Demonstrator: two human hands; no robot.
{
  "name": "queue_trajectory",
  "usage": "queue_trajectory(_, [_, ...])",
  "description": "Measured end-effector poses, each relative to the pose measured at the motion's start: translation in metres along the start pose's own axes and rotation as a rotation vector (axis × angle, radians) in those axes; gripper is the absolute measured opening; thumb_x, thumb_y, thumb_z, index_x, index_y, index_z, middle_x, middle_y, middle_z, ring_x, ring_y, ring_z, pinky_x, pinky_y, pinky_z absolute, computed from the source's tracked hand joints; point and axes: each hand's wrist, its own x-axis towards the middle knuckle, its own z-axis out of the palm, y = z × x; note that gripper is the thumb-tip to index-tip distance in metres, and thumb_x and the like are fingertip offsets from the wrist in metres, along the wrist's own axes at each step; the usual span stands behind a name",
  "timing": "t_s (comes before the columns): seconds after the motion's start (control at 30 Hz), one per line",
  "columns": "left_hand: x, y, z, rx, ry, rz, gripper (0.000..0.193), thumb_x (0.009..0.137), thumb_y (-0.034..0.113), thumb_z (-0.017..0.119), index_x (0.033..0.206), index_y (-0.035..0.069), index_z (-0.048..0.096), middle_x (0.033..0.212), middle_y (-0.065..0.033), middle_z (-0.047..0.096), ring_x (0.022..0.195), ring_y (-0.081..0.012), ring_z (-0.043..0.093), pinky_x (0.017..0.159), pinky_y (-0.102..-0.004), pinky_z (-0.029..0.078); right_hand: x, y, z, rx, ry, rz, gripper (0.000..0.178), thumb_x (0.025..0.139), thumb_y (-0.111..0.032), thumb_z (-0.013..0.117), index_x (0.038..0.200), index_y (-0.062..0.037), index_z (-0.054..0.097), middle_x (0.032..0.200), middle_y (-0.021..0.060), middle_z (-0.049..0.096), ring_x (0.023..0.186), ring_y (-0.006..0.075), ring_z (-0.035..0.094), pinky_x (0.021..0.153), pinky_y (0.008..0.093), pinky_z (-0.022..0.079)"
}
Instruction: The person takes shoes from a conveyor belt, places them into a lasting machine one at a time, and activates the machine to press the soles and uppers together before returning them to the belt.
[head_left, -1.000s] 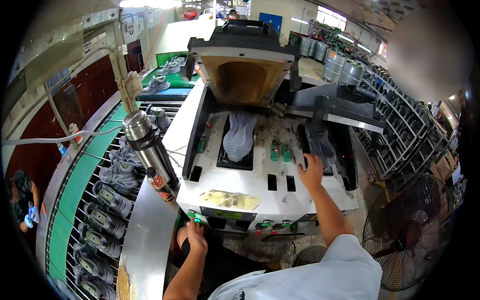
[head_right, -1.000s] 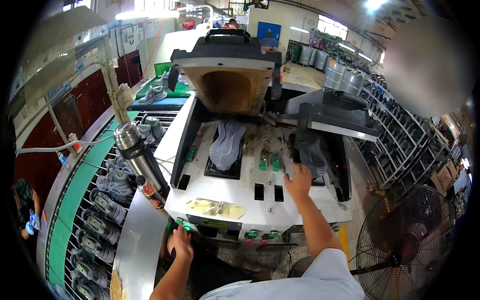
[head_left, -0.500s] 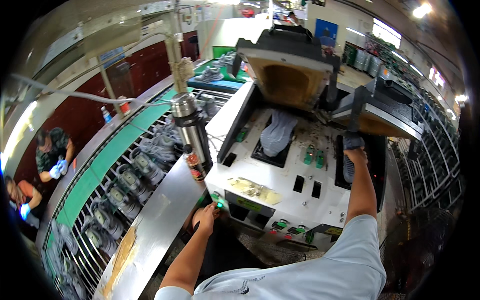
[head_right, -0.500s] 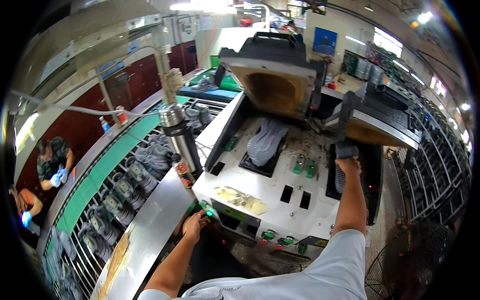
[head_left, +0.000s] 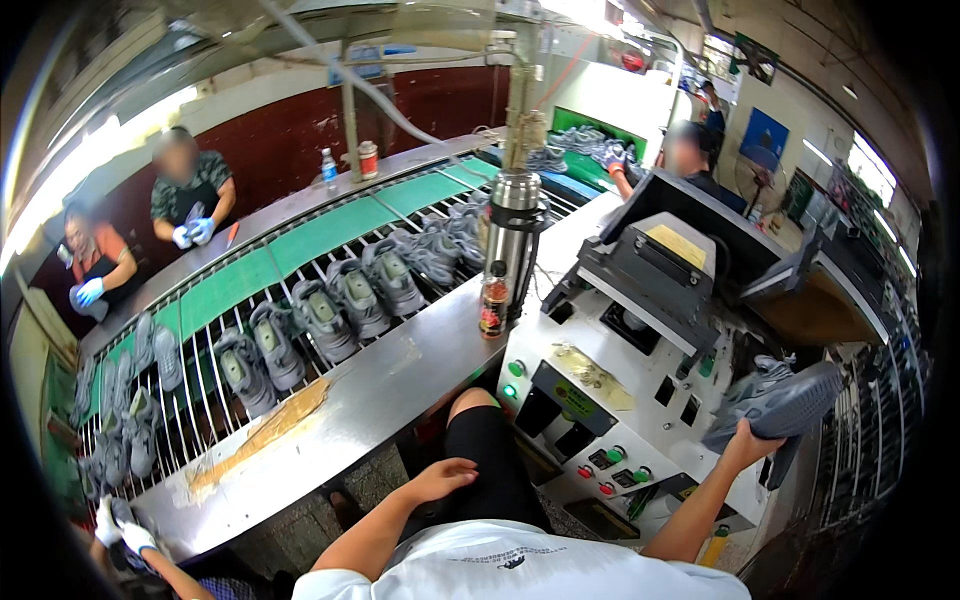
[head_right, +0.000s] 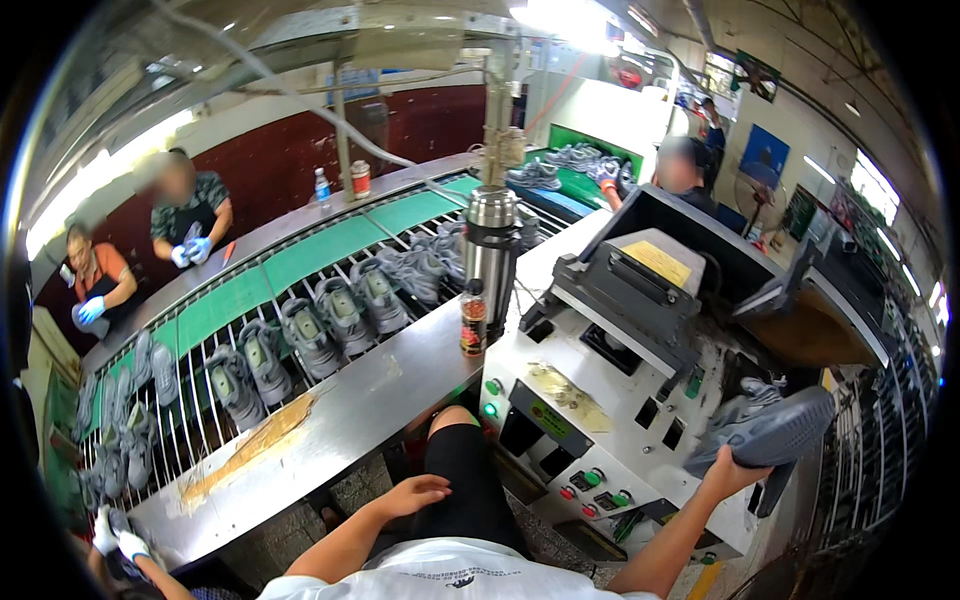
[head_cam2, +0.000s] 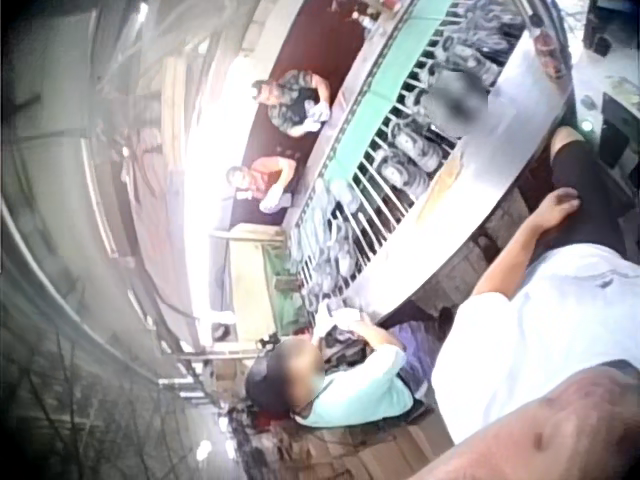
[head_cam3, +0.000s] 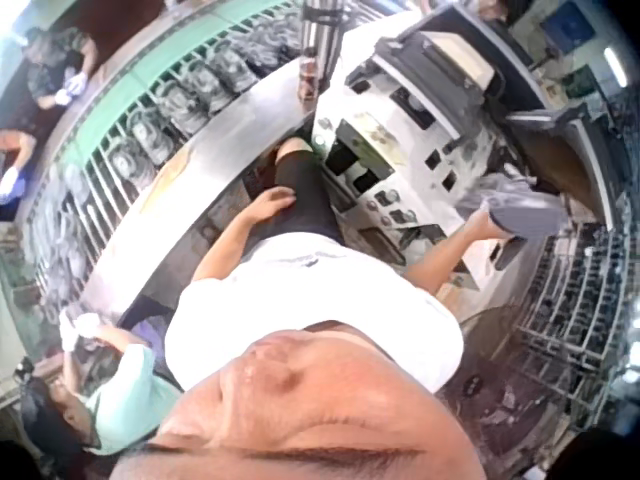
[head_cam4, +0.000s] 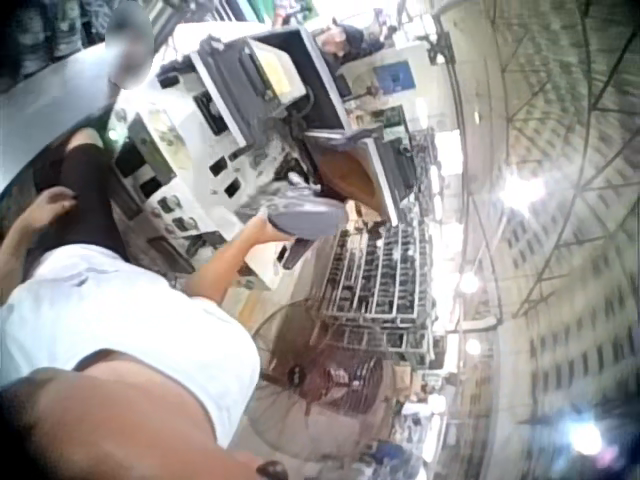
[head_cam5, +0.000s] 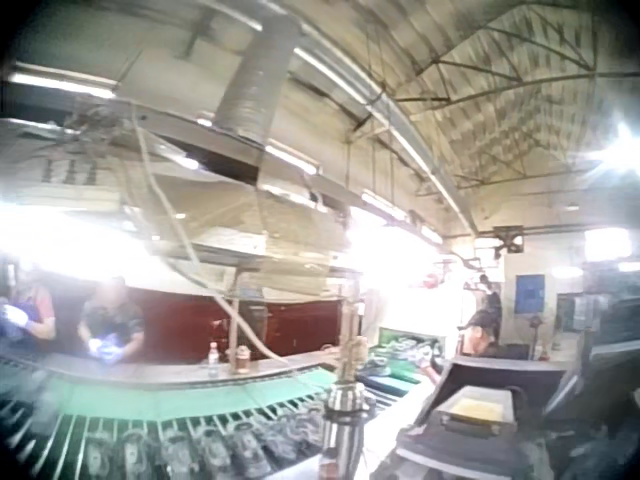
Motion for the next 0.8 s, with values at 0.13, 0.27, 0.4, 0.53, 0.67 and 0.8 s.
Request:
queue_trajectory(0.13, [0.011, 0.04, 0.046, -0.05, -0.255, 0.185, 0.07, 0.09, 0.022, 0.066, 0.146, 0.005, 0.027, 0.146, -0.013, 0.036, 0.133, -0.0245, 0.037, 0.108, -0.0394, 0.034, -0.069, -0.04, -0.004, 0.854, -0.66, 0.875, 0.052, 0.061, -0.005, 0.05, 0.113, -0.0013, 0.054, 0.11, 0.0078, 0.058, 0.104, 0.0215, 0.055, 0.091, 0.0335, 0.045])
queue_trajectory(0.27, [-0.007, 0.096, 0.044, -0.262, -0.034, 0.667, 0.096, 0.075, 0.04, 0.077, 0.147, 0.006, 0.023, 0.147, -0.01, 0.035, 0.134, -0.0279, 0.036, 0.108, -0.0432, 0.032, -0.198, -0.161, -0.001, 1.109, -1.336, 1.041, 0.055, 0.06, -0.011, 0.055, 0.114, 0.0011, 0.055, 0.106, 0.0125, 0.063, 0.1, 0.0284, 0.062, 0.087, 0.0414, 0.052])
queue_trajectory(0.4, [-0.11, 0.073, -0.01, -0.672, 0.39, 0.545, 0.08, 0.076, 0.036, 0.067, 0.141, 0.003, 0.034, 0.137, -0.0125, 0.048, 0.123, -0.0297, 0.05, 0.106, -0.0465, 0.04, -0.315, -0.244, -0.006, 0.942, -2.101, 1.055, 0.067, 0.063, 0.008, 0.063, 0.126, -0.0015, 0.043, 0.118, 0.0085, 0.055, 0.105, 0.0217, 0.057, 0.086, 0.0366, 0.049])
queue_trajectory(0.53, [-0.25, 0.049, -0.018, -0.689, 0.878, 0.767, 0.075, 0.077, 0.04, 0.063, 0.139, 0.004, 0.038, 0.135, -0.0139, 0.049, 0.122, -0.0305, 0.051, 0.102, -0.0444, 0.043, -0.393, -0.353, -0.045, 0.721, -2.895, -0.123, 0.065, 0.084, -0.015, 0.064, 0.138, -0.0001, 0.031, 0.127, 0.0152, 0.052, 0.111, 0.0225, 0.053, 0.098, 0.0321, 0.041])
queue_trajectory(0.67, [-0.33, -0.024, -0.036, -0.462, 1.542, 0.673, 0.067, 0.075, 0.016, 0.07, 0.135, 0.002, 0.042, 0.127, -0.0145, 0.052, 0.112, -0.0283, 0.055, 0.099, -0.0389, 0.042, -0.455, -0.347, -0.081, 0.825, -3.497, 0.324, 0.057, 0.091, -0.021, 0.057, 0.141, -0.0048, 0.036, 0.122, 0.01, 0.057, 0.108, 0.0179, 0.055, 0.094, 0.0301, 0.043])
queue_trajectory(0.8, [-0.348, -0.103, -0.069, 0.297, 1.881, 0.33, 0.075, 0.067, 0.004, 0.078, 0.133, 0.0, 0.041, 0.121, -0.0113, 0.051, 0.111, -0.0236, 0.05, 0.098, -0.0352, 0.038, -0.468, -0.302, -0.067, 0.333, -3.452, 0.791, 0.048, 0.092, -0.025, 0.057, 0.136, -0.0089, 0.046, 0.122, 0.0066, 0.058, 0.106, 0.0143, 0.056, 0.092, 0.0273, 0.044])
